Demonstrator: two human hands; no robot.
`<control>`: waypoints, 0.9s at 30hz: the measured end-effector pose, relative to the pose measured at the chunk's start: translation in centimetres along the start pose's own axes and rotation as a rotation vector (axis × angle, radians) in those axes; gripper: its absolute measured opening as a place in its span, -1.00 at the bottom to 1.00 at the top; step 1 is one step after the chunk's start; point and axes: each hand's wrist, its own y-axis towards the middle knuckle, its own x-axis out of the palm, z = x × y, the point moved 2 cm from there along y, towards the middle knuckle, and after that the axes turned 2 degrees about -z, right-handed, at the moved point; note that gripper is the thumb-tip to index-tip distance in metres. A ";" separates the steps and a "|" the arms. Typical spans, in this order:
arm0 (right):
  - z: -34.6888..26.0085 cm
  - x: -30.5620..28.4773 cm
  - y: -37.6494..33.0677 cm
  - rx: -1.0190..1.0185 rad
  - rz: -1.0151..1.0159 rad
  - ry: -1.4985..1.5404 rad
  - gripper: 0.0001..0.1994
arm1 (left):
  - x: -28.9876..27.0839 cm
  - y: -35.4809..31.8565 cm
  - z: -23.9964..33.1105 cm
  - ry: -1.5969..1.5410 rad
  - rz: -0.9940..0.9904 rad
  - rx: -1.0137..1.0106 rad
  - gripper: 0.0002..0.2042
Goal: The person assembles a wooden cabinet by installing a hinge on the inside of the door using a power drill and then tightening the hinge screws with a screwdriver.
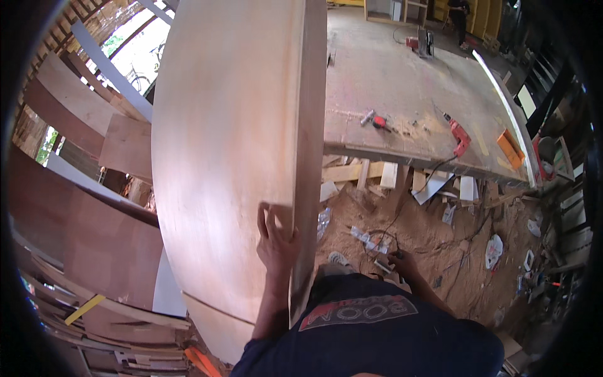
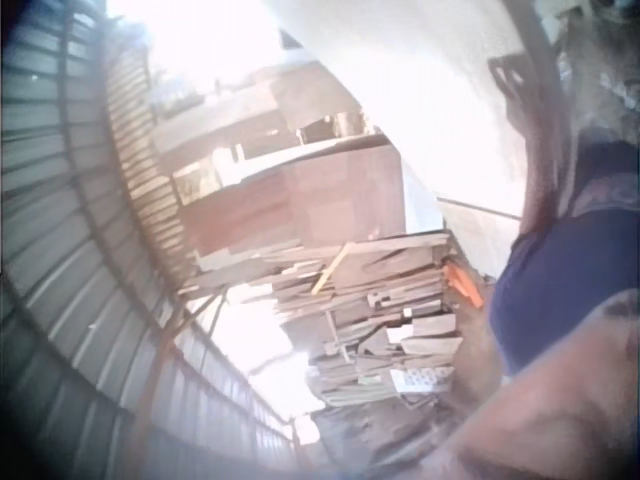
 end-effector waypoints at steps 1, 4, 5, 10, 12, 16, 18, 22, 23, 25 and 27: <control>-3.1 0.7 1.7 -0.071 -0.040 -0.030 -0.69 | -0.2 0.2 -0.2 0.022 0.032 0.008 -0.15; -13.2 2.8 5.6 -0.165 0.013 -0.173 -0.69 | -0.7 0.3 -0.6 0.001 0.041 -0.053 -0.17; -14.3 3.0 7.5 -0.216 0.038 -0.105 -0.68 | -0.3 0.4 -0.4 -0.020 0.031 -0.051 -0.17; -31.1 6.9 10.6 -0.340 -0.156 0.104 -0.71 | -0.7 0.5 -0.9 -0.092 -0.020 -0.170 -0.18; -35.5 8.3 12.9 -0.436 -0.160 0.224 -0.75 | -0.5 0.7 -0.8 -0.110 -0.024 -0.174 -0.18; -46.1 10.7 13.5 -0.751 -0.079 0.212 -0.44 | -0.5 0.8 -0.6 -0.099 0.026 -0.169 -0.18; -50.5 11.7 12.6 -0.763 -0.086 0.212 -0.41 | -0.7 0.6 -0.9 -0.072 0.038 -0.181 -0.17; -55.2 11.7 12.9 -0.769 -0.118 0.203 -0.34 | -0.1 0.6 -0.8 -0.046 0.008 -0.203 -0.14; -56.2 11.8 12.8 -0.771 -0.136 0.164 -0.35 | 0.0 0.6 -0.9 -0.036 0.024 -0.208 -0.14; -56.7 11.2 12.8 -0.759 -0.157 0.230 -0.42 | 0.1 0.9 -0.6 -0.002 0.072 -0.162 -0.24; -57.3 10.0 14.2 -0.742 -0.179 0.298 -0.49 | 0.8 1.6 0.0 0.053 0.120 -0.208 -0.25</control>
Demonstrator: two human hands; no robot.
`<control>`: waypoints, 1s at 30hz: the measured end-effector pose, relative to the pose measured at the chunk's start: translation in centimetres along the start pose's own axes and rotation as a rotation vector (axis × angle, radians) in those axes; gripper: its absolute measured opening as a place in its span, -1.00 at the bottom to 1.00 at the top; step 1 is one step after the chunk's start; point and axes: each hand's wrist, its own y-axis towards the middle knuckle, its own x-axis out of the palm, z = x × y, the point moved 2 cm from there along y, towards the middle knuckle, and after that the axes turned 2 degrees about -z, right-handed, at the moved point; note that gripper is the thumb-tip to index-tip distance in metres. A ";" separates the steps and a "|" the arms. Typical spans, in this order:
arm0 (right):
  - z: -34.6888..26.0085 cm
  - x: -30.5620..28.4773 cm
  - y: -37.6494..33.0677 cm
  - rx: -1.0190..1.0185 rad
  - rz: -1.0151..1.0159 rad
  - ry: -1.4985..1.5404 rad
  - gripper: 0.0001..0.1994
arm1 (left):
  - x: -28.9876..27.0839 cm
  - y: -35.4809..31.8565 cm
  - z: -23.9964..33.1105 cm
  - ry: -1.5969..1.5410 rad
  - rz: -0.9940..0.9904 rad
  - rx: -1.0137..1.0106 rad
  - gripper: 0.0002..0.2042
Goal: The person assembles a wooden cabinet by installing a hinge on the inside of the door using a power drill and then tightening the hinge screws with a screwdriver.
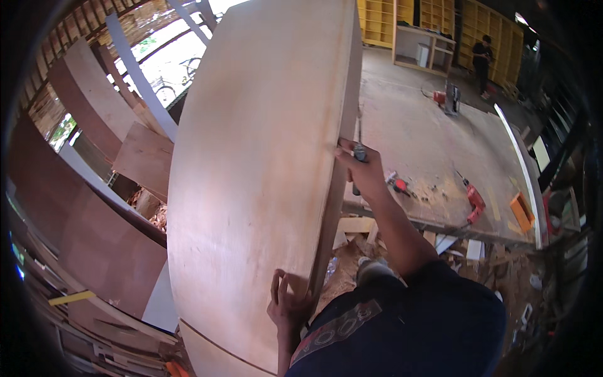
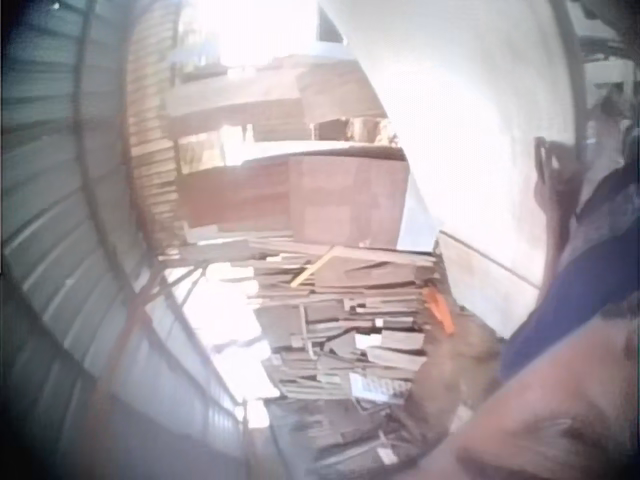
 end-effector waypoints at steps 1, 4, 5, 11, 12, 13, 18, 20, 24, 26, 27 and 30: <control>0.0 -0.9 1.1 -0.043 0.046 0.094 -0.56 | 0.4 0.3 0.5 0.044 0.032 -0.037 -0.26; -0.4 -3.7 6.5 -0.083 0.082 0.262 -0.67 | 0.9 1.4 1.5 0.142 0.040 -0.079 -0.24; -0.6 -4.7 8.6 -0.123 0.110 0.283 -0.64 | 1.4 2.2 2.5 0.177 0.048 -0.112 -0.22; -1.5 -7.1 15.3 -0.128 -0.200 0.271 -0.59 | 3.3 7.4 6.9 0.246 0.158 -0.119 -0.33; -0.7 -8.5 16.0 -0.131 -0.212 0.279 -0.59 | 3.4 8.2 7.6 0.264 0.170 -0.095 -0.39; 0.2 -9.7 16.6 -0.052 -0.291 0.428 -0.66 | 3.6 8.6 7.6 0.245 0.154 -0.104 -0.52; 4.5 -12.3 20.0 0.150 -0.309 0.562 -0.82 | 5.3 11.4 10.9 0.217 0.172 -0.157 -0.61; 6.6 -12.9 21.6 0.206 -0.276 0.558 -0.86 | 6.2 11.8 12.0 0.292 0.234 -0.174 -0.49; 7.7 -12.7 23.1 0.249 -0.340 0.549 -0.86 | 6.5 10.5 13.0 0.299 0.286 -0.253 -0.39; 8.6 -12.5 23.5 0.268 -0.348 0.515 -0.85 | 6.8 8.6 12.0 0.372 0.306 -0.291 -0.40; 9.3 -12.0 23.6 0.281 -0.352 0.477 -0.84 | 6.7 8.0 12.0 0.384 0.320 -0.364 -0.44; 10.5 -12.2 23.7 0.324 -0.363 0.444 -0.75 | 6.5 6.9 11.6 0.383 0.319 -0.465 -0.45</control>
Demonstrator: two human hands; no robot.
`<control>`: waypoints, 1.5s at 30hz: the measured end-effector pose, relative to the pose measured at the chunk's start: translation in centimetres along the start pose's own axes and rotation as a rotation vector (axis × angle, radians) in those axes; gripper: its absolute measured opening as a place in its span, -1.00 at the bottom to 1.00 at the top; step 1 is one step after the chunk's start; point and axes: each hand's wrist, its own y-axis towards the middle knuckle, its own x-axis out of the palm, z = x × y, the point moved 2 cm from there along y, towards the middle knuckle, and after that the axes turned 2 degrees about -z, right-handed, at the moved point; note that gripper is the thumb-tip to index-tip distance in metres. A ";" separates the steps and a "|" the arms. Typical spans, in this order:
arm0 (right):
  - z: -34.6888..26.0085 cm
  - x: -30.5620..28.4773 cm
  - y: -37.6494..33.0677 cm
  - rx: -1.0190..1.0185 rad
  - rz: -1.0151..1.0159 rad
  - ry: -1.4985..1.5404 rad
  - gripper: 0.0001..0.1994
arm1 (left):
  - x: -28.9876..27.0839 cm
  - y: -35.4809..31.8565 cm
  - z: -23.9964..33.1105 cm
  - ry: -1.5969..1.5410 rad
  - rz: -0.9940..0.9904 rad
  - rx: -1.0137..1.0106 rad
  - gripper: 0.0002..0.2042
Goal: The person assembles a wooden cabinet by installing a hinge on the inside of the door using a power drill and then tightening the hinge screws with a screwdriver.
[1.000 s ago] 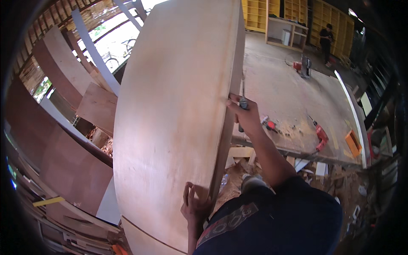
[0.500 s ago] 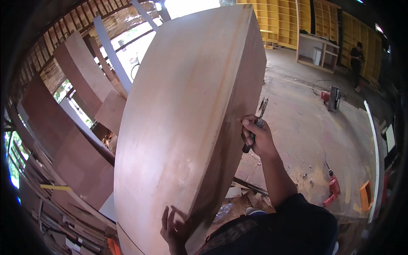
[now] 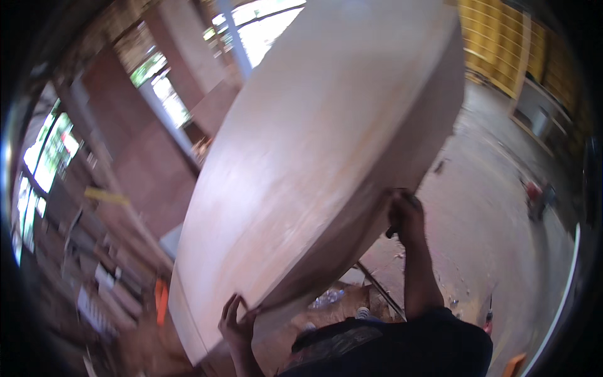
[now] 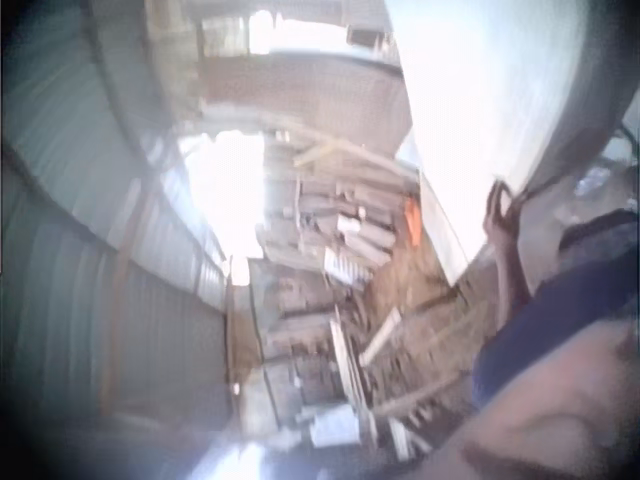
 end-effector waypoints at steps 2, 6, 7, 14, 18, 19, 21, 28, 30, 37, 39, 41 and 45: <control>1.1 -0.4 -0.2 -0.032 -0.069 -0.060 -0.74 | -1.0 -0.8 -1.1 0.105 -0.049 -0.081 -0.45; 5.3 -1.5 -1.7 0.019 -0.500 -0.164 -0.62 | -1.0 -3.9 -5.2 0.228 -0.052 -0.222 -0.50; 7.6 -3.2 -1.7 0.041 -0.626 -0.226 -0.65 | -0.5 -4.9 -6.5 0.255 -0.046 -0.253 -0.52; 12.8 5.4 -11.8 0.544 -1.173 -0.949 -0.79 | -2.9 -12.0 -15.5 0.313 -0.002 -0.451 -0.58; 17.9 8.5 -16.7 0.529 -1.351 -0.937 -0.72 | -4.1 -14.2 -19.7 0.241 0.015 -0.498 -0.56; 18.4 10.0 -18.1 0.558 -1.358 -1.003 -0.69 | -4.2 -14.6 -20.8 0.224 0.042 -0.485 -0.57; 19.8 13.3 -20.6 0.656 -1.361 -0.964 -0.67 | -3.9 -16.1 -23.5 0.211 0.076 -0.517 -0.60; 26.6 26.3 -32.1 0.671 -1.377 -1.051 -0.60 | -7.9 -24.9 -30.6 0.074 0.170 -0.718 -0.65; 29.1 30.9 -36.6 0.338 -1.469 -1.062 -0.59 | -9.6 -26.6 -30.0 -0.326 -0.175 -0.885 -0.57; 41.0 40.1 -53.7 0.536 -1.662 -0.760 -0.52 | -14.2 -33.6 -28.6 -1.293 0.022 -0.850 -0.56; 42.6 42.0 -56.0 0.477 -1.765 -0.830 -0.53 | -15.7 -37.0 -30.3 -1.252 0.059 -0.945 -0.61; 44.8 43.9 -56.7 -0.134 -1.876 -0.773 -0.54 | -18.6 -39.1 -31.3 -1.126 0.113 -1.129 -0.72; 50.6 48.5 -52.5 -0.620 -1.775 -1.235 -0.63 | -22.7 -44.3 -32.2 -0.948 0.316 -1.245 -0.72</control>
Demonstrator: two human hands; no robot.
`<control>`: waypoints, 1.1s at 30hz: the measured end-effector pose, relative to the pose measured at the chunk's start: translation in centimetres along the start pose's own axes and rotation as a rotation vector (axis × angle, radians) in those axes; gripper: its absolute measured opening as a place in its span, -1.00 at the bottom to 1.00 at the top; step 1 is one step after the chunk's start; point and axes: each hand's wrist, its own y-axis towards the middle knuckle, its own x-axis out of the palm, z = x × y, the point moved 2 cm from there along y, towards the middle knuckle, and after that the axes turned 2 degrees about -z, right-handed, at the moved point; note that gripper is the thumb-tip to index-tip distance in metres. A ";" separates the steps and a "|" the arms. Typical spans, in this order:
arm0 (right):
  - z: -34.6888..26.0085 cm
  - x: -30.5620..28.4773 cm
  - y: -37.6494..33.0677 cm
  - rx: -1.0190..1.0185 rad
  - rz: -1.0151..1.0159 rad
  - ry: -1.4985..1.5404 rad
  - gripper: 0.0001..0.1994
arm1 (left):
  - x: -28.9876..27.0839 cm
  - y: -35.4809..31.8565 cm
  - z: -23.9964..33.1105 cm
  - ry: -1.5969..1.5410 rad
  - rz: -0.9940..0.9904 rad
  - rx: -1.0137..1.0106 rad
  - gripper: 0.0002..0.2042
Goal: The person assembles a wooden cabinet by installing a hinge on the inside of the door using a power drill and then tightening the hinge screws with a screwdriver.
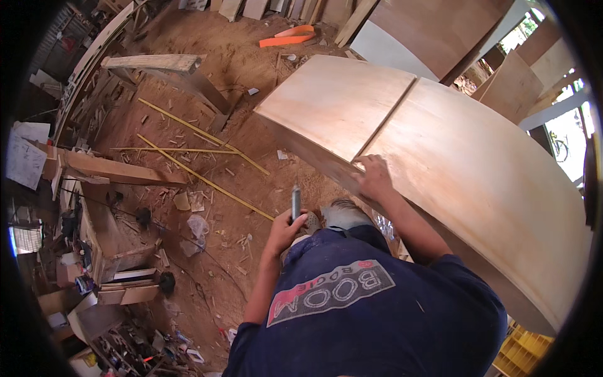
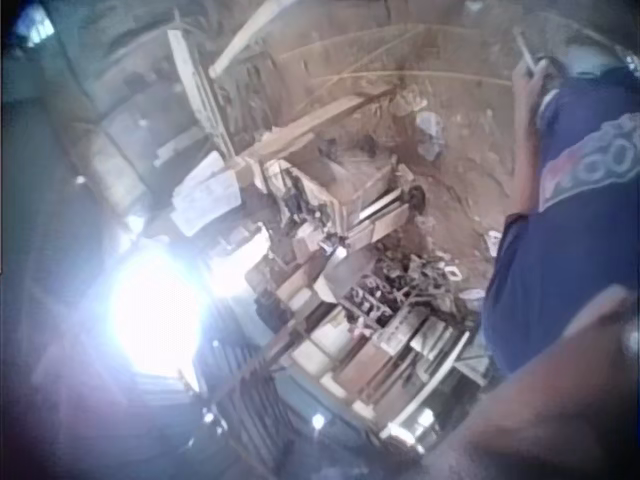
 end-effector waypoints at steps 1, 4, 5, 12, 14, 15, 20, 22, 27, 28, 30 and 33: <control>1.1 0.7 0.8 -0.011 -0.003 0.002 -0.63 | -1.7 -0.5 -1.0 0.024 0.087 0.001 -0.72; 3.7 3.1 2.9 -0.050 -0.002 -0.184 -0.71 | -5.4 -1.4 -1.9 0.049 0.223 -0.055 -0.71; 4.3 3.9 3.6 -0.067 -0.039 -0.167 -0.71 | -6.3 -1.5 -1.9 0.053 0.262 -0.101 -0.70; 6.4 6.0 8.1 0.005 -0.404 -0.205 -0.79 | -14.1 3.9 1.0 0.043 0.357 -0.075 -0.70; 6.1 5.8 9.8 0.065 -0.585 -0.276 -0.76 | -16.7 6.5 3.0 0.051 0.384 -0.061 -0.70; 5.5 5.7 11.0 0.099 -0.700 -0.322 -0.73 | -18.3 7.7 4.2 0.045 0.407 -0.054 -0.71; 6.3 7.8 17.4 0.146 -0.978 -0.349 -0.66 | -25.5 13.7 9.8 0.099 0.427 -0.033 -0.69; 4.5 7.3 20.8 0.218 -1.010 -0.375 -0.62 | -27.5 15.7 11.2 0.080 0.406 -0.031 -0.69; 0.0 9.3 31.4 0.387 -0.741 -0.156 -0.55 | -34.8 20.4 11.7 -0.025 0.464 -0.033 -0.68; 0.2 10.3 32.7 0.437 -0.714 -0.205 -0.51 | -35.8 21.3 13.9 -0.020 0.454 -0.063 -0.69; 0.4 11.8 35.4 0.544 -0.720 -0.272 -0.37 | -39.1 23.5 14.0 0.022 0.452 -0.100 -0.69; 1.9 15.5 37.7 0.758 -0.810 -0.277 -0.22 | -46.7 26.6 15.9 0.118 0.438 -0.099 -0.70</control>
